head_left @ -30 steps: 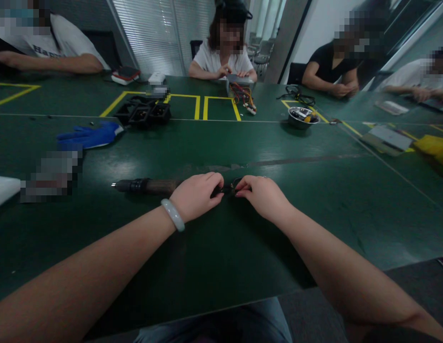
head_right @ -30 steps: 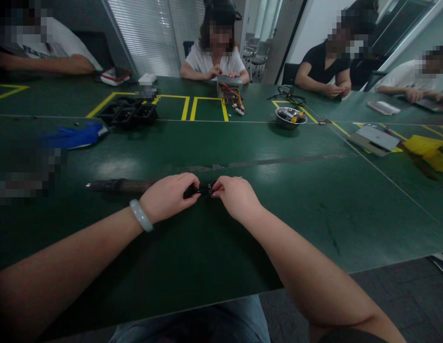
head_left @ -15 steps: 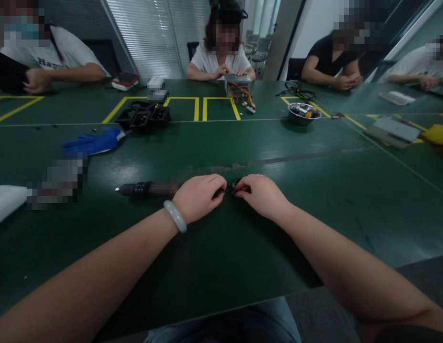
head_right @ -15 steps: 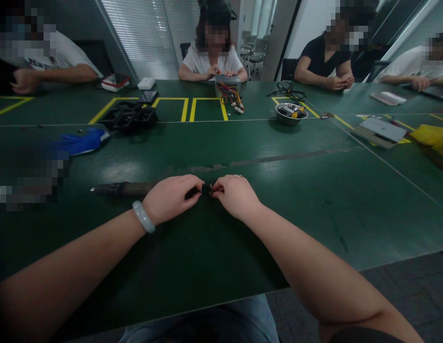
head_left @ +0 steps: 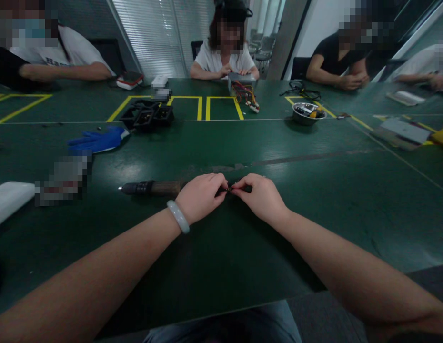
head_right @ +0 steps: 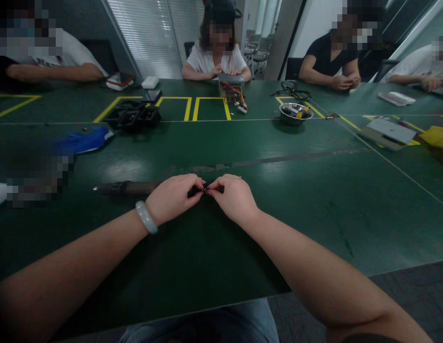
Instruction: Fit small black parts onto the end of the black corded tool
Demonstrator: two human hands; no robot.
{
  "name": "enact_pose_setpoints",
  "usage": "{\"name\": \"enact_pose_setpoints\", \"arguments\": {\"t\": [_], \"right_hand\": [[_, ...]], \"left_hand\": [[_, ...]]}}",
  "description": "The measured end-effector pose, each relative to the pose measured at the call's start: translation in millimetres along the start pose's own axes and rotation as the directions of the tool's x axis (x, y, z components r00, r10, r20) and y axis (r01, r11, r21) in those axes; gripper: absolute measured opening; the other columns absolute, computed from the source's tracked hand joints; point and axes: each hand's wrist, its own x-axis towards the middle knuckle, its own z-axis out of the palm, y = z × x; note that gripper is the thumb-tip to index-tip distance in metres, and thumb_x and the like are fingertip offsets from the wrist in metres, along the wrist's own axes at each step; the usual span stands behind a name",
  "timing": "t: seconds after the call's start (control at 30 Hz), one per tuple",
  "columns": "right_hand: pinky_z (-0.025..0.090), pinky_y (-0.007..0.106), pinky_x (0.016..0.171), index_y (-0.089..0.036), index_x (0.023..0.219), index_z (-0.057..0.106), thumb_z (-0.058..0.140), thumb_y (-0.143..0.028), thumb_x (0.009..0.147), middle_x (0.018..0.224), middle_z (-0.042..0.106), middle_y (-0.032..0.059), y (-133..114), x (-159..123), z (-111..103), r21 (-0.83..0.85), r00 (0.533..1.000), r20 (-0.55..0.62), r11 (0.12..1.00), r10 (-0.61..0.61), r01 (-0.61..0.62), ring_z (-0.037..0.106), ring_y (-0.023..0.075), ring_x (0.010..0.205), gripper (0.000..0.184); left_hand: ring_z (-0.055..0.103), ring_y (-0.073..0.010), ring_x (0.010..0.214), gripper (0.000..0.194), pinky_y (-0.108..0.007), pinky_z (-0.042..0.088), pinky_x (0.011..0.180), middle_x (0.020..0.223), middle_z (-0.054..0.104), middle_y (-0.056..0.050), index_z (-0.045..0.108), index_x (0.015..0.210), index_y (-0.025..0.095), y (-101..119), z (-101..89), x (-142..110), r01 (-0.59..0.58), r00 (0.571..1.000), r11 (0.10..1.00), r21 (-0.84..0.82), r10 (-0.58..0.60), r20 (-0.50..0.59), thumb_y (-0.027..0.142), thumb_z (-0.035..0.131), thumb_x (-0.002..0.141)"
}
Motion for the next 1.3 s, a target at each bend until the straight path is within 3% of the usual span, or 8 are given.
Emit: {"name": "enact_pose_setpoints", "arguments": {"t": [0.2, 0.43, 0.8, 0.93, 1.3], "right_hand": [[0.045, 0.031, 0.079, -0.024, 0.083, 0.071, 0.070, -0.025, 0.081, 0.086, 0.068, -0.0006, -4, -1, 1, 0.003, 1.000, -0.010, 1.000, -0.012, 0.012, 0.061, 0.0152, 0.083, 0.003], [0.044, 0.031, 0.079, -0.023, 0.082, 0.070, 0.068, -0.023, 0.082, 0.085, 0.067, -0.0005, -9, -2, 0, -0.029, 0.998, -0.029, 0.998, -0.054, 0.053, 0.059, 0.0148, 0.082, 0.002], [0.041, 0.032, 0.080, -0.021, 0.087, 0.070, 0.063, -0.020, 0.086, 0.085, 0.065, 0.0020, -19, -5, 2, -0.204, 0.993, -0.016, 0.972, -0.121, 0.115, 0.057, 0.0169, 0.083, 0.008], [0.040, 0.032, 0.080, -0.021, 0.086, 0.070, 0.062, -0.019, 0.085, 0.084, 0.064, 0.0028, -18, -3, 4, -0.247, 0.989, -0.013, 0.959, -0.147, 0.139, 0.055, 0.0176, 0.083, 0.008], [0.041, 0.031, 0.078, -0.020, 0.085, 0.069, 0.064, -0.019, 0.085, 0.083, 0.064, 0.0025, -15, 4, 2, -0.229, 0.988, 0.040, 0.961, -0.148, 0.153, 0.055, 0.0167, 0.080, 0.006]], "left_hand": [[0.061, -0.0209, 0.090, 0.011, -0.036, 0.048, 0.081, 0.093, 0.064, -0.004, 0.054, 0.093, 0.019, 1, 0.5, 0, 0.005, 1.000, 1.000, 0.013, -0.005, -0.013, 0.019, 0.055, 0.083], [0.061, -0.0215, 0.100, 0.014, -0.035, 0.050, 0.084, 0.106, 0.063, -0.007, 0.050, 0.092, 0.019, 1, 1.5, -1, 0.050, 0.998, 0.998, -0.025, -0.051, -0.044, 0.018, 0.058, 0.080], [0.061, -0.0216, 0.095, 0.009, -0.037, 0.049, 0.083, 0.095, 0.063, -0.005, 0.050, 0.088, 0.019, 1, 2.9, 0, -0.002, 0.999, 1.000, 0.022, 0.003, -0.047, 0.017, 0.056, 0.082], [0.062, -0.0201, 0.085, 0.014, -0.034, 0.049, 0.076, 0.089, 0.062, -0.003, 0.048, 0.087, 0.019, 2, 2.6, 1, 0.033, 0.998, 0.999, 0.007, -0.033, -0.059, 0.017, 0.059, 0.080], [0.062, -0.0187, 0.080, 0.015, -0.032, 0.047, 0.070, 0.086, 0.060, -0.001, 0.045, 0.089, 0.020, 2, 0.0, 2, 0.044, 0.999, 0.999, 0.007, -0.044, -0.032, 0.016, 0.057, 0.080]]}}
